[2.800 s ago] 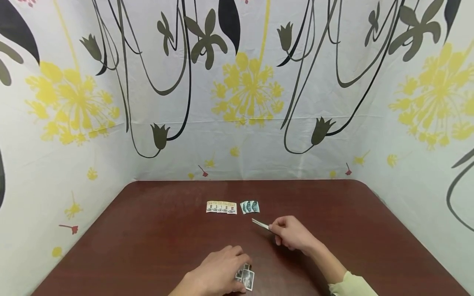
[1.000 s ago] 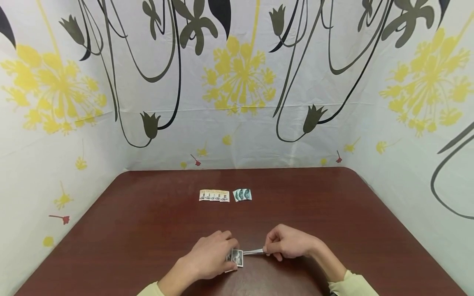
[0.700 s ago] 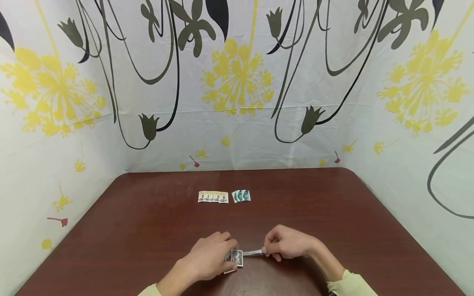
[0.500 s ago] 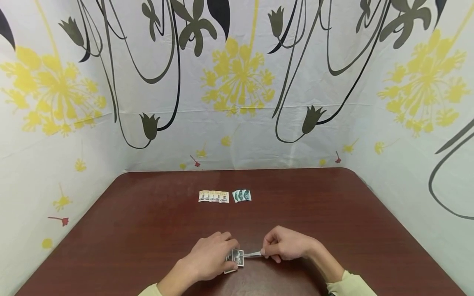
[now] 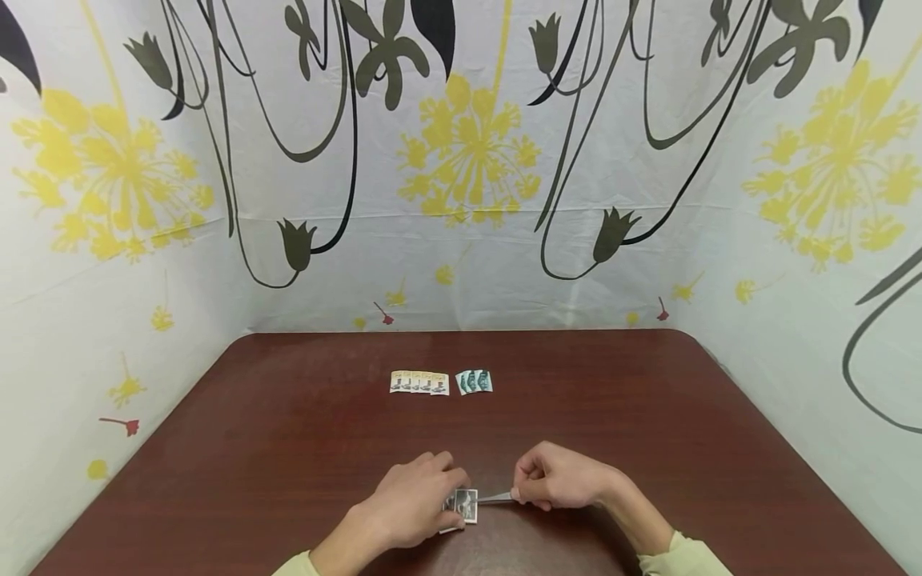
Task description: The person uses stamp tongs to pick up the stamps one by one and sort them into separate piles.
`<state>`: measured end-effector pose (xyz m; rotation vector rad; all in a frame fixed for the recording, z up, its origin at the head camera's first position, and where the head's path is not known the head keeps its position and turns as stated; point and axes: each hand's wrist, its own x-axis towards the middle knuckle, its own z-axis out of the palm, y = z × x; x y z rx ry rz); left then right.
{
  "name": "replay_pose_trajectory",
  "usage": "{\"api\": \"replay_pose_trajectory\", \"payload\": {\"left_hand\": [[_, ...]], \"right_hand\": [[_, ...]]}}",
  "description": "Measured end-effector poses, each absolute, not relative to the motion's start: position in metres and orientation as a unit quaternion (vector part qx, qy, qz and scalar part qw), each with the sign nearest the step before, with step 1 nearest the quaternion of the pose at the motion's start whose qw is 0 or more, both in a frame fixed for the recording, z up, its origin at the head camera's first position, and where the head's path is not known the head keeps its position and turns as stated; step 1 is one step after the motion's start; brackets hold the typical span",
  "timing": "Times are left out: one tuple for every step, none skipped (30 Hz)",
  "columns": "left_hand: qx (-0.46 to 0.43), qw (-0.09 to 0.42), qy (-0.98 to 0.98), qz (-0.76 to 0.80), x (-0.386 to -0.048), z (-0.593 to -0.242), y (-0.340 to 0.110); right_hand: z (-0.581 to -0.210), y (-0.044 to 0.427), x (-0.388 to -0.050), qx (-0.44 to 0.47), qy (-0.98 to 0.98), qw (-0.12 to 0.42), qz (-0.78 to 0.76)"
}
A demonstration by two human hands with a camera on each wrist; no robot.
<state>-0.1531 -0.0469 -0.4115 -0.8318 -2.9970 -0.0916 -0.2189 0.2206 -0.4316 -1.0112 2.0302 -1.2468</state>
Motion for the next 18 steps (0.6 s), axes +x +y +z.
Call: {"api": "replay_pose_trajectory", "payload": {"left_hand": [[-0.267,0.015,-0.963,-0.029,-0.1530,-0.4113,-0.0468],[-0.267,0.015,-0.963,-0.029,-0.1530,-0.4111,-0.0467],[-0.267,0.015,-0.963,-0.029,-0.1530,-0.4110,-0.0466],[-0.267,0.014,-0.963,-0.029,-0.1530,-0.4109,-0.0467],[-0.267,0.013,-0.963,-0.029,-0.1530,-0.4108,-0.0469],[-0.267,0.013,-0.963,-0.029,-0.1531,-0.4107,-0.0471],[-0.267,0.012,-0.963,-0.029,-0.1531,-0.4105,-0.0472],[-0.267,0.011,-0.963,-0.029,-0.1532,-0.4104,-0.0474],[-0.267,0.012,-0.963,-0.031,-0.1532,-0.4102,-0.0476],[-0.267,0.012,-0.963,-0.031,-0.1532,-0.4100,-0.0478],[-0.267,0.013,-0.963,-0.032,-0.1533,-0.4100,-0.0478],[-0.267,0.015,-0.963,-0.033,-0.1533,-0.4099,-0.0479],[-0.267,0.017,-0.963,-0.034,-0.1535,-0.4099,-0.0479],[-0.267,0.020,-0.963,-0.033,-0.1536,-0.4100,-0.0479],[-0.268,0.022,-0.963,-0.032,-0.1536,-0.4103,-0.0479],[-0.268,0.024,-0.963,-0.031,-0.1538,-0.4108,-0.0479],[-0.269,0.026,-0.962,-0.030,-0.1539,-0.4113,-0.0479],[-0.269,0.027,-0.962,-0.029,-0.1540,-0.4118,-0.0479]], "right_hand": [[-0.4319,0.2209,-0.2190,-0.376,0.756,0.271,-0.463],[-0.4321,0.2211,-0.2190,-0.375,0.757,0.270,-0.462],[-0.4324,0.2213,-0.2191,-0.374,0.758,0.269,-0.462],[-0.4326,0.2214,-0.2192,-0.373,0.759,0.268,-0.461],[-0.4327,0.2215,-0.2194,-0.372,0.760,0.267,-0.461],[-0.4327,0.2216,-0.2196,-0.371,0.762,0.266,-0.460],[-0.4325,0.2217,-0.2197,-0.370,0.763,0.265,-0.459],[-0.4322,0.2218,-0.2198,-0.368,0.764,0.264,-0.459],[-0.4318,0.2220,-0.2198,-0.366,0.765,0.264,-0.459],[-0.4313,0.2223,-0.2199,-0.365,0.766,0.264,-0.460],[-0.4309,0.2226,-0.2198,-0.363,0.766,0.264,-0.460],[-0.4303,0.2230,-0.2198,-0.361,0.766,0.265,-0.461],[-0.4299,0.2234,-0.2198,-0.360,0.765,0.266,-0.463],[-0.4295,0.2238,-0.2198,-0.358,0.764,0.268,-0.464],[-0.4293,0.2243,-0.2198,-0.358,0.763,0.270,-0.466],[-0.4291,0.2247,-0.2198,-0.359,0.761,0.272,-0.467],[-0.4290,0.2252,-0.2199,-0.359,0.759,0.273,-0.469],[-0.4290,0.2257,-0.2200,-0.359,0.758,0.275,-0.470]]}}
